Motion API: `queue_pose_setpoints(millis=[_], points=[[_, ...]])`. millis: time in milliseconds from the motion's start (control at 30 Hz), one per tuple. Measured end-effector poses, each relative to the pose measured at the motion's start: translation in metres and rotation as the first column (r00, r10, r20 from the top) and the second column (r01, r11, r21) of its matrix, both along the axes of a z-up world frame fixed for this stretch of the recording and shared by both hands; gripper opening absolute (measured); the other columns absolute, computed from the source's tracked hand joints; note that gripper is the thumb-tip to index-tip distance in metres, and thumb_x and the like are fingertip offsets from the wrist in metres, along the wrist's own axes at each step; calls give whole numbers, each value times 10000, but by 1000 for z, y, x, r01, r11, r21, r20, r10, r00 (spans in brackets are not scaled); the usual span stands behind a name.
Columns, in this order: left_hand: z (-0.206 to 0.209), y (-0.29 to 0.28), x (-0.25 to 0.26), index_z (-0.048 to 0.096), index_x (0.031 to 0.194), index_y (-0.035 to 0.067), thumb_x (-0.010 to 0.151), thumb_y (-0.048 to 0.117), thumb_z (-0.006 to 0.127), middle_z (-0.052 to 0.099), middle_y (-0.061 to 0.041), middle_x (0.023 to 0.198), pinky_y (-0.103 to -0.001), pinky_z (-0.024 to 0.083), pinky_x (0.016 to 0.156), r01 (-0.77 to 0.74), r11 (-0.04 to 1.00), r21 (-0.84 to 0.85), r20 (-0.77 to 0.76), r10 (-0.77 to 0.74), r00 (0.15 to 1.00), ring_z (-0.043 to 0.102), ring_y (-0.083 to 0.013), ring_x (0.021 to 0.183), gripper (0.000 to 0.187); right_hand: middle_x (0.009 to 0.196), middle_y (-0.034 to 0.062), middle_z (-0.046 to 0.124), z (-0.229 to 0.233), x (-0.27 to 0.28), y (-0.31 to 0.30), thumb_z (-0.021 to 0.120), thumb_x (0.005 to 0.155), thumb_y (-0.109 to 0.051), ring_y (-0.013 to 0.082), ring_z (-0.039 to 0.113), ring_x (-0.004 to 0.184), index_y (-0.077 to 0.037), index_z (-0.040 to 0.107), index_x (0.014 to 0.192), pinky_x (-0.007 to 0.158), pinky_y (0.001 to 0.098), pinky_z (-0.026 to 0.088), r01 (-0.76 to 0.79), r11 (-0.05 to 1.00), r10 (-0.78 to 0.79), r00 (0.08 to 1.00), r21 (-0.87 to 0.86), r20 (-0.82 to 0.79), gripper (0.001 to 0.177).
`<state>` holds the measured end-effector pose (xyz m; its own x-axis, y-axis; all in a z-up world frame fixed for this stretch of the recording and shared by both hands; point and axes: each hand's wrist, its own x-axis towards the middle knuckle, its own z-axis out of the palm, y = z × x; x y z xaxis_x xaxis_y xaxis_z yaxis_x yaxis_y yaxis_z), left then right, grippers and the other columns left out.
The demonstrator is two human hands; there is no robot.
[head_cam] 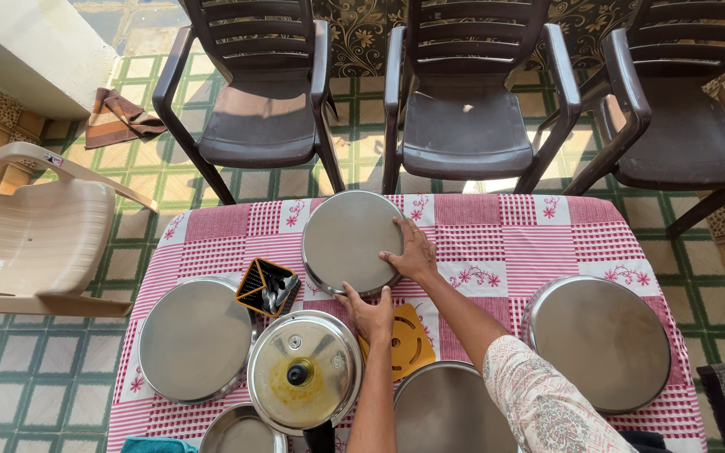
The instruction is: The person walks from a kitchen area to a dining table and arranges stainless steel plates, bowls, cups, and a pressure cooker on the table. The person places items one by one, including a yellow trivet, and positions the cookware and tableware in a neat layout.
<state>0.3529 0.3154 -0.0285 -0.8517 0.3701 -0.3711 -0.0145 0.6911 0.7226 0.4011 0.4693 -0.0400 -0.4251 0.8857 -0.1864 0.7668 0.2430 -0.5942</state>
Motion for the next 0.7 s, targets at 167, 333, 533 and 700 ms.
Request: queue_pose_setpoints(millis=[167,333,533,700], points=[[10,-4,14,227,1619,190,737,456,796,131,-186,1703,-462,349,1194,127,991,-41,61,-124,990,347,-376,1490,1083,1629,104,343,1,33,4,861,722,-526,320,343,1484,-303,358,1545,1110,600,302,38,999,-39,999,30,6,990],[1,-15,11,214,1626,221,744,474,809,100,-209,1692,-460,322,1201,268,963,-6,24,-268,963,306,-390,1496,1094,1633,76,352,0,48,-3,829,742,-538,313,348,1480,-322,386,1537,1129,591,301,83,995,-82,997,48,-5,935],[10,-34,15,153,1619,179,749,485,825,76,-207,1681,-486,201,1231,435,894,-108,-37,-441,897,184,-400,1528,1141,1562,91,431,-1,55,-20,802,786,-510,315,407,1449,-300,260,1605,1119,571,340,175,984,-175,985,-38,3,1004],[50,-52,54,309,1584,139,793,414,806,97,-293,1649,-485,220,1221,614,778,-136,-85,-626,775,160,-448,1531,974,1520,90,514,-13,86,-56,758,833,-480,349,475,1350,-198,192,1609,1106,528,372,150,986,-143,985,73,-99,1001]])
